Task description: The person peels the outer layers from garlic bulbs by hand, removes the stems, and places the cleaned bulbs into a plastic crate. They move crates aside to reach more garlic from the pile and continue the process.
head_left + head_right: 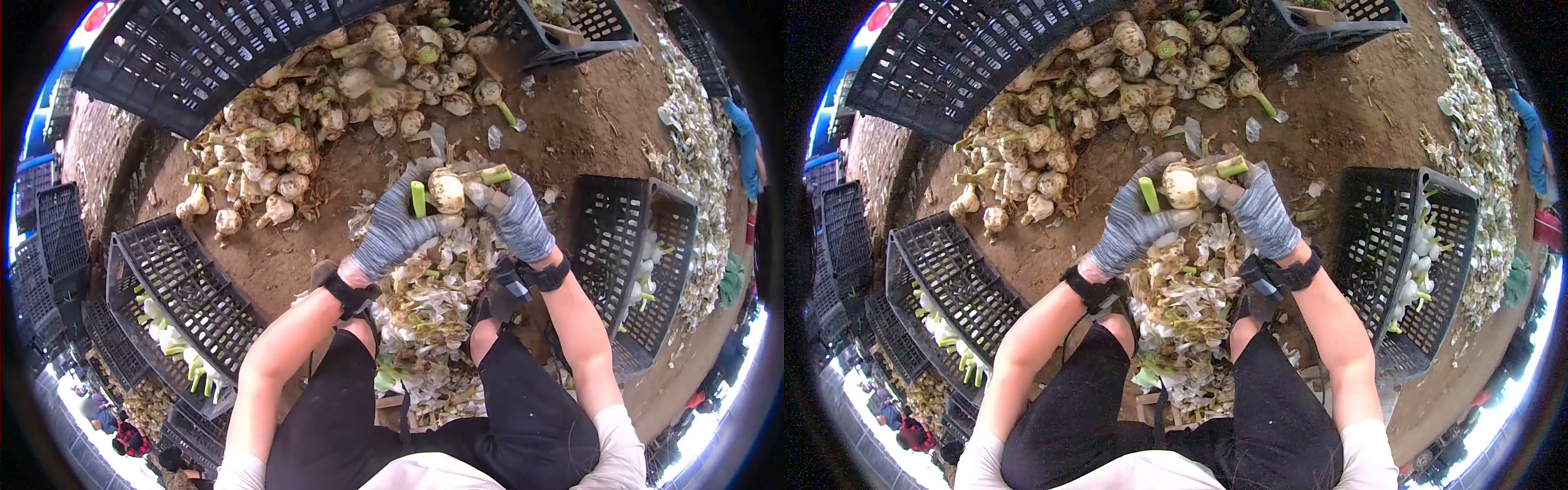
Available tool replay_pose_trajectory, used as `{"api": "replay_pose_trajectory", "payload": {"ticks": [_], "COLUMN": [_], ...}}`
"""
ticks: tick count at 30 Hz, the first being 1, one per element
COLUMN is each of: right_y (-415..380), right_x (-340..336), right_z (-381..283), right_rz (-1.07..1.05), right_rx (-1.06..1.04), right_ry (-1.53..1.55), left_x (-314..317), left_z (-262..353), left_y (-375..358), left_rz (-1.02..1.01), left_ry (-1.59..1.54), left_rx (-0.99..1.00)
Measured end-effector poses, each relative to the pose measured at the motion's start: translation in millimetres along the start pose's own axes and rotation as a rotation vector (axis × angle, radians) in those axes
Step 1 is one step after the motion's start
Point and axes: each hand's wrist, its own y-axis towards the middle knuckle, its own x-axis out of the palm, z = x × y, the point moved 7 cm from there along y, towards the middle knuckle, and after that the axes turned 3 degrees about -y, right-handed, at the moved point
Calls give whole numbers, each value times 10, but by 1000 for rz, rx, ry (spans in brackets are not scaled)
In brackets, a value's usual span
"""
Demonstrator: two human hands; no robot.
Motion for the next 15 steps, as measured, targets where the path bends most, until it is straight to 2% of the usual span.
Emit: {"api": "replay_pose_trajectory", "payload": {"ticks": [2,4,5,6,8,9,10,12,14,15], "right_y": [-65,-140,-173,-194,-215,-236,-258,-290,-322,-340], "right_x": [9,59,56,44,6,22,41,59,1,-84], "right_z": [47,-24,-2,25,62,30,11,29,161,197], "right_rz": [-26,-26,-21,-18,-19,-43,-68,-102,-22,78], "right_rx": [11,-24,-38,-53,-42,-36,-30,-7,162,119], "right_ry": [-3,32,-25,-82,-146,-189,-233,-147,163,29], "left_x": [-25,54,14,9,163,232,223,235,270,39], "left_z": [38,-201,-231,-178,-195,-362,-346,-308,-144,-163], "left_y": [-32,-72,-159,-174,-293,-289,-262,-331,-406,-300], "left_rz": [-22,-109,18,20,-125,-361,-358,-346,-375,-108], "left_ry": [4,-388,-529,-530,-915,-1126,-1127,-1056,-1032,-603], "left_rx": [-11,-345,-356,-356,-612,-721,-720,-868,-934,-745]}}
